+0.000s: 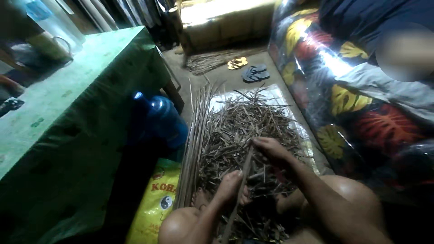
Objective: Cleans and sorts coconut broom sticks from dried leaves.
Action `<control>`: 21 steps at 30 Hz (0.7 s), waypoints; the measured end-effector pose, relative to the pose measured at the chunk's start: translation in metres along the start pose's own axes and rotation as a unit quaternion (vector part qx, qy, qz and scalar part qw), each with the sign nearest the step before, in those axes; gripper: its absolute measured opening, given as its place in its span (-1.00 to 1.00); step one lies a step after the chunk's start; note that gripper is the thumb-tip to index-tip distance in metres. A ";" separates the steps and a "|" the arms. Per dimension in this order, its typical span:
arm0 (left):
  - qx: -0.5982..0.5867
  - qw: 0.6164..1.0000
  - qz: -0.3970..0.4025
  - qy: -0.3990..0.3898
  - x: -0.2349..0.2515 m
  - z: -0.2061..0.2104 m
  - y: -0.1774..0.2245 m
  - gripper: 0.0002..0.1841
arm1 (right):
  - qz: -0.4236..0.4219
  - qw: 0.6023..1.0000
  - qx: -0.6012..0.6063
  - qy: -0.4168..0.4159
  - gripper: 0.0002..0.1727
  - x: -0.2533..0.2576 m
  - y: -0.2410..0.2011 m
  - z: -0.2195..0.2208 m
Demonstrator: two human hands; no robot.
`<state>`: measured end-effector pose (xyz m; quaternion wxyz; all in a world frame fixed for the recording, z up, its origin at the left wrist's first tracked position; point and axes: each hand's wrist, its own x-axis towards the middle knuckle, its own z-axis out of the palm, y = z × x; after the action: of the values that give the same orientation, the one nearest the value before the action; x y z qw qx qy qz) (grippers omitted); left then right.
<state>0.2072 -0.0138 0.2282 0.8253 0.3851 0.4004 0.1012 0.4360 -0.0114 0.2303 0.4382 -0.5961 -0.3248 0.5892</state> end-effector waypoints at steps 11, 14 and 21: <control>0.092 0.990 0.071 0.082 0.008 0.000 0.002 -0.71 | 0.046 0.993 0.029 -0.103 -0.73 -0.030 0.020 0.040; 0.101 0.987 0.081 0.095 0.008 0.000 0.000 -0.72 | -0.001 0.995 0.012 -0.101 -0.76 -0.027 0.030 0.049; 0.012 0.996 0.060 0.069 0.005 -0.001 0.004 -0.71 | -0.176 0.950 -0.211 -0.145 -0.66 -0.012 0.040 0.026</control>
<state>0.2103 -0.0080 0.2273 0.7835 0.4105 0.4336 0.1721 0.4044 -0.0351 0.2010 0.3475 -0.5165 -0.6017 0.5004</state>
